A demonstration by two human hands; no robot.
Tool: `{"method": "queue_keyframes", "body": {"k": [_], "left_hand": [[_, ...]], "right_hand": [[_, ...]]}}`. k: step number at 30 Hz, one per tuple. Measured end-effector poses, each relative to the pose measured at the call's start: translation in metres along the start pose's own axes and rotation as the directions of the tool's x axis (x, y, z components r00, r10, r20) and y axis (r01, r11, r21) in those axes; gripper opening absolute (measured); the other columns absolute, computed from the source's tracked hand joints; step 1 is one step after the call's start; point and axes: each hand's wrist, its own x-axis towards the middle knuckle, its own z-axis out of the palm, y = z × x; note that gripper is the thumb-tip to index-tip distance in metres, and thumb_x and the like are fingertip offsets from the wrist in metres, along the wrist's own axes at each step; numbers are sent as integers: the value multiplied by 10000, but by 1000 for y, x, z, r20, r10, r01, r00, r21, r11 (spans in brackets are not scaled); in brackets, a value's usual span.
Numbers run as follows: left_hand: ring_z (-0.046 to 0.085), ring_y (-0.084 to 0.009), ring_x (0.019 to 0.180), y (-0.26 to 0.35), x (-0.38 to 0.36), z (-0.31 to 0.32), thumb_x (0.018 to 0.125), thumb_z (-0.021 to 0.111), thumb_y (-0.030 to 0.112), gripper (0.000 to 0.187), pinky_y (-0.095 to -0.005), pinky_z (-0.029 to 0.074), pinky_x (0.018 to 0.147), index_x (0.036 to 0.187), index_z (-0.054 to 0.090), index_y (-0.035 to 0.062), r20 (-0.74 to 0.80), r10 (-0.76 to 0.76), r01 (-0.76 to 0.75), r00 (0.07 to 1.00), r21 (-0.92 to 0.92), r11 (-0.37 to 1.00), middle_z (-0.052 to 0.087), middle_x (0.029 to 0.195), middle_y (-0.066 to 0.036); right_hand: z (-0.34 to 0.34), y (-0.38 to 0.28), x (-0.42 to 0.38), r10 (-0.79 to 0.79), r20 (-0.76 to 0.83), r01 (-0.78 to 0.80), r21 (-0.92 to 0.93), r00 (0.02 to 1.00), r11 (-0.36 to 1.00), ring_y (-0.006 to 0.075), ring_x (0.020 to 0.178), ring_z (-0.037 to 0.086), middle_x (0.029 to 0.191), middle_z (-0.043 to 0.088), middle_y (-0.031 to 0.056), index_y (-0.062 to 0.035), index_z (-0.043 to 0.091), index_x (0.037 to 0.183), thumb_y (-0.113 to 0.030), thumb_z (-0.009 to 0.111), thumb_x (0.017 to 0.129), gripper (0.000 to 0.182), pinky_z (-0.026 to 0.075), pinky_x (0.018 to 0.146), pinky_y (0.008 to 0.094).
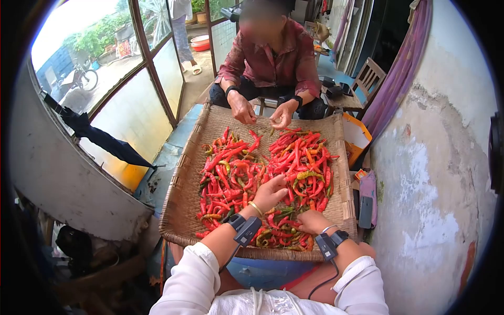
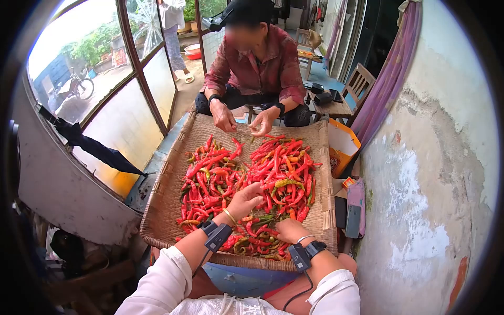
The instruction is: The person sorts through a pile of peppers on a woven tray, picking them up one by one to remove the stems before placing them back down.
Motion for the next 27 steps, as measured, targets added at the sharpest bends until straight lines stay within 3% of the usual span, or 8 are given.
{"method": "queue_keyframes", "body": {"k": [2,6,9,14,19,21,24,27], "left_hand": [[572,-94,752,6,-7,-2,823,547,102,317,-250,477,638,1126,511,16,80,124,-147,989,502,852,583,964,-74],[568,-86,724,21,-20,11,821,575,153,275,-241,473,635,1066,565,30,227,-289,231,930,253,940,622,815,-59],[573,-89,747,18,-19,11,821,585,187,278,-237,472,649,1054,577,35,300,-305,253,904,200,947,630,853,-57],[598,-181,725,18,-21,10,756,647,242,293,-291,462,683,965,611,40,529,-208,-141,823,545,827,634,785,-95],[524,-96,492,30,-12,-2,817,586,193,204,-248,438,499,887,619,5,403,-375,88,835,575,813,589,621,-41],[503,-61,480,43,-6,-15,842,556,196,192,-203,421,475,890,624,23,299,-405,299,864,342,891,603,655,-18],[531,-44,537,28,6,-35,870,517,235,268,-184,434,465,1065,536,52,-15,-245,220,969,-396,891,618,827,-19],[560,-80,571,18,7,-42,881,492,265,395,-211,465,482,1206,416,53,-103,-365,272,925,-493,827,600,943,-43]], "right_hand": [[3,7,-1,3,-97,8,109,995,994,301,712,591,711,608,130,-56,601,790,-219,621,692,191,456,649,384],[-6,4,-1,66,-166,1,376,984,927,199,652,608,686,618,105,-49,611,824,-192,640,693,196,469,596,301],[-9,1,-2,87,-139,4,548,986,836,123,631,585,644,602,53,-36,611,816,-176,627,716,173,459,573,271],[-15,4,-5,11,-130,83,694,991,715,79,547,526,666,577,-5,-39,608,799,-184,607,754,152,429,493,230],[-10,26,-4,177,-85,-15,868,981,497,145,615,568,640,569,15,-46,596,793,-201,611,752,161,456,552,293],[-6,33,-8,136,-446,-83,138,885,987,258,687,589,685,596,78,-72,597,839,-206,616,719,180,470,637,363],[-13,26,-15,235,-352,-211,105,906,972,309,802,577,788,605,137,-82,603,848,-227,610,703,205,458,716,406],[-13,22,-15,262,-233,-259,44,936,965,295,845,585,834,609,162,-73,609,838,-211,582,721,183,465,726,401]]}}
